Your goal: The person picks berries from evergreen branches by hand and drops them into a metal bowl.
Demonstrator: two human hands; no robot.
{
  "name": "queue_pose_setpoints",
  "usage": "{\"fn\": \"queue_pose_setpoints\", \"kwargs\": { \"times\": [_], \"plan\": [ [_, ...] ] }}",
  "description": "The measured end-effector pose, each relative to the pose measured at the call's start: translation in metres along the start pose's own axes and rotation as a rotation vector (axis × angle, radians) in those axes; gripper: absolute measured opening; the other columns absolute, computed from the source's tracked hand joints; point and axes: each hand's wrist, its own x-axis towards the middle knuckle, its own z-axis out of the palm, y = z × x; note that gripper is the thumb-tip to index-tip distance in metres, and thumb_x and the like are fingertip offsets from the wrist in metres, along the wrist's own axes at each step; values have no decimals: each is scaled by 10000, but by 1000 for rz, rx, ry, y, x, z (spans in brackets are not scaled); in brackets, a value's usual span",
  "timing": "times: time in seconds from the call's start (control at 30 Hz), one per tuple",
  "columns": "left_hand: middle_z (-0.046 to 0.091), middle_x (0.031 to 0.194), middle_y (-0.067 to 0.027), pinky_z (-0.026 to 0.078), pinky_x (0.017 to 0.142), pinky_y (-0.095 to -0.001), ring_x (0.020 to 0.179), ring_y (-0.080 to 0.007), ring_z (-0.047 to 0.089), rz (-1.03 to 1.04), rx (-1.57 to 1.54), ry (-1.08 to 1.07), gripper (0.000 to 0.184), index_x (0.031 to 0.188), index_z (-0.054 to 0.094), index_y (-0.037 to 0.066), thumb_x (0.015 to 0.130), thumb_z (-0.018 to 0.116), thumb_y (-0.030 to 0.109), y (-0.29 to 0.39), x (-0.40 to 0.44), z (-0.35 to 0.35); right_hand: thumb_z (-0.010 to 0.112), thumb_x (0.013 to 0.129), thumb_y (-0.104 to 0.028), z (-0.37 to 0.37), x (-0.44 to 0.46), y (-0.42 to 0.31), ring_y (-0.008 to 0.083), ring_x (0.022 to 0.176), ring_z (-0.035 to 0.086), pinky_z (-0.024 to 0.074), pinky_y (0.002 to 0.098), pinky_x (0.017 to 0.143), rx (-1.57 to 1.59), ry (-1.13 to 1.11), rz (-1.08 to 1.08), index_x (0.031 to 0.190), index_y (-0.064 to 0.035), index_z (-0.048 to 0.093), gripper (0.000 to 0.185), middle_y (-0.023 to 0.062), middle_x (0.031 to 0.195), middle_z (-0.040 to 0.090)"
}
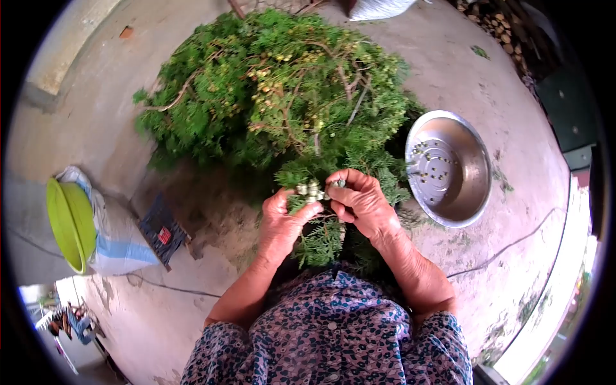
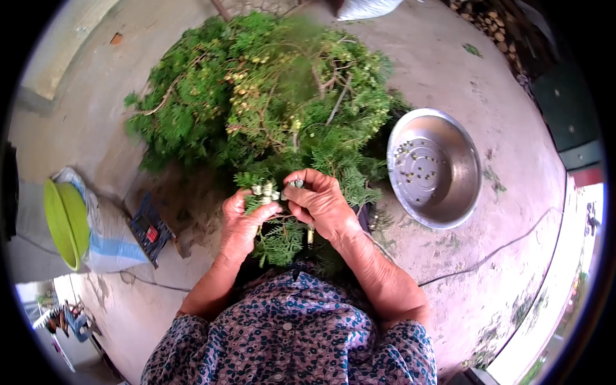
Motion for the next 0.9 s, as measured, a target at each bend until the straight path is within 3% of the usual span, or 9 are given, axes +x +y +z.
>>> {"fn": "queue_pose_setpoints", "kwargs": {
  "times": [0.13, 0.33, 0.4, 0.43, 0.53, 0.63, 0.73, 0.8, 0.9],
  "plan": [
    [629, 856, -57, 528, 684, -250, 730, -127, 611, 65, 141, -39, 191, 941, 589, 2, 761, 641, -34, 2, 2, 20, 593, 823, -55, -24, -9, -33, 88, 544, 515, 348, 193, 410, 208, 61, -168, 946, -49, 580, 123, 41, 758, 609],
    [638, 851, -17, 486, 668, -215, 727, -83, 595, 219, 307, -51, 166, 978, 600, 12, 817, 618, 44, -15, 8, 22, 568, 848, -139, -174, -8, -62, 119, 570, 493, 405, 220, 445, 402, 674, -332, 916, -26, 521, 140, 58, 762, 551],
    [640, 841, -15, 487, 669, -213, 721, -79, 591, 201, 278, -40, 161, 969, 613, 17, 808, 620, 27, -15, 9, 23, 533, 860, -97, -260, -13, -37, 186, 724, 554, 487, 261, 526, 164, 624, -578, 958, 26, 502, 160, 135, 834, 552],
    [640, 844, -15, 486, 668, -214, 720, -78, 590, 141, 242, -64, 157, 960, 619, 18, 803, 622, 17, -11, 9, 25, 517, 876, -124, -240, -26, -42, 218, 766, 558, 512, 302, 593, -525, 896, -564, 1002, 49, 483, 217, 166, 906, 546],
    [639, 834, -12, 486, 665, -218, 711, -77, 585, 66, 168, -76, 148, 929, 635, 15, 784, 628, -11, -11, 8, 25, 437, 926, -274, -279, -32, -43, 298, 1021, 471, 461, 483, 890, 461, 903, -651, 1229, 78, 320, 479, 246, 1180, 414],
    [634, 811, -14, 485, 660, -220, 691, -80, 578, -3, 78, -67, 150, 922, 641, 7, 775, 628, -17, -8, 8, 24, 468, 913, -257, -338, -47, -26, 300, 1065, 445, 463, 509, 881, 27, 1011, -502, 1267, 73, 260, 527, 252, 1244, 338],
    [633, 809, -13, 486, 657, -224, 685, -83, 577, -16, 31, -80, 145, 915, 643, 6, 773, 624, -21, -7, 10, 24, 517, 889, -177, -297, -48, -46, 252, 900, 553, 496, 450, 843, 161, 1175, -612, 1217, 58, 356, 435, 220, 999, 540],
    [633, 803, -14, 486, 653, -225, 682, -83, 576, -8, 62, -81, 140, 910, 643, 5, 774, 622, -19, -9, 11, 22, 532, 877, -119, -262, -53, -61, 191, 799, 580, 517, 323, 719, 393, 772, -540, 1147, 24, 471, 312, 128, 845, 604],
    [632, 791, -16, 485, 644, -228, 677, -82, 575, 3, 120, -85, 129, 901, 642, 5, 776, 618, -15, -12, 11, 22, 590, 850, -152, -117, -48, -71, 100, 588, 561, 425, 209, 487, -189, 598, -503, 1009, -46, 610, 192, 53, 772, 633]
  ]
}}
